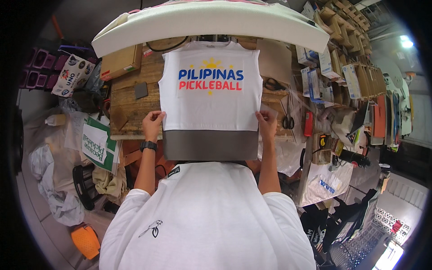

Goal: The person peels a protective film from a printed design on a white garment and then positions the garment under a heat press.

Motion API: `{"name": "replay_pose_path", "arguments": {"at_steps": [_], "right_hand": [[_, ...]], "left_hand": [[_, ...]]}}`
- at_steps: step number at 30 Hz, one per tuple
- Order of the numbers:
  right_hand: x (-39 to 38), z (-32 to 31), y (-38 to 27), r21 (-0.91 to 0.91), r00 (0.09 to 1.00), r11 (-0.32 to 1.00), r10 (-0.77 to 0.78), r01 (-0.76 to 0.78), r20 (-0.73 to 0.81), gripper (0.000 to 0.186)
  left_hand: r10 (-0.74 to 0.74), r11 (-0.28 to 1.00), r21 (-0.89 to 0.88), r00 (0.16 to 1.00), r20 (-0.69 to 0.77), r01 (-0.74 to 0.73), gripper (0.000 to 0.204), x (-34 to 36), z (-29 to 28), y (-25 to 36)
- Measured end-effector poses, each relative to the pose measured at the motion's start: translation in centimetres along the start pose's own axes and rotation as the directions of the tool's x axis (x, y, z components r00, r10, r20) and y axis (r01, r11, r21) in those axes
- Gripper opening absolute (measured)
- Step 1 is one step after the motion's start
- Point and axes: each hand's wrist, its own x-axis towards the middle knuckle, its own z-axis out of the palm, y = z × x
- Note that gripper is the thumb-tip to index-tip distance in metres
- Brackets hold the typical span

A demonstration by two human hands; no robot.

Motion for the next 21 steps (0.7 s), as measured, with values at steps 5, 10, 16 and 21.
{"name": "replay_pose_path", "arguments": {"at_steps": [5,10,16,21], "right_hand": [[-1.4,0.3,0.4,-0.123,0.972,0.969,-0.225,0.216,-0.066,0.02],[-4.2,-0.4,1.0,-0.267,0.944,0.917,-0.323,0.297,-0.06,0.016],[-7.3,-0.8,1.1,-0.31,0.95,0.915,-0.297,0.256,-0.092,0.012],[-6.8,-1.3,1.1,-0.217,0.909,0.949,-0.287,0.228,-0.302,0.014]], "left_hand": [[0.102,0.995,0.009,0.995,-0.007,-0.102,0.023,-1.1,-0.4,-1.0],[0.197,0.977,0.084,0.98,-0.002,-0.196,0.019,-3.8,-1.5,-2.0],[0.21,0.968,0.144,0.978,-0.011,-0.206,0.014,-7.2,-2.1,-2.5],[0.506,0.828,0.353,0.851,-0.139,-0.435,0.022,-6.1,-1.0,-0.4]]}}
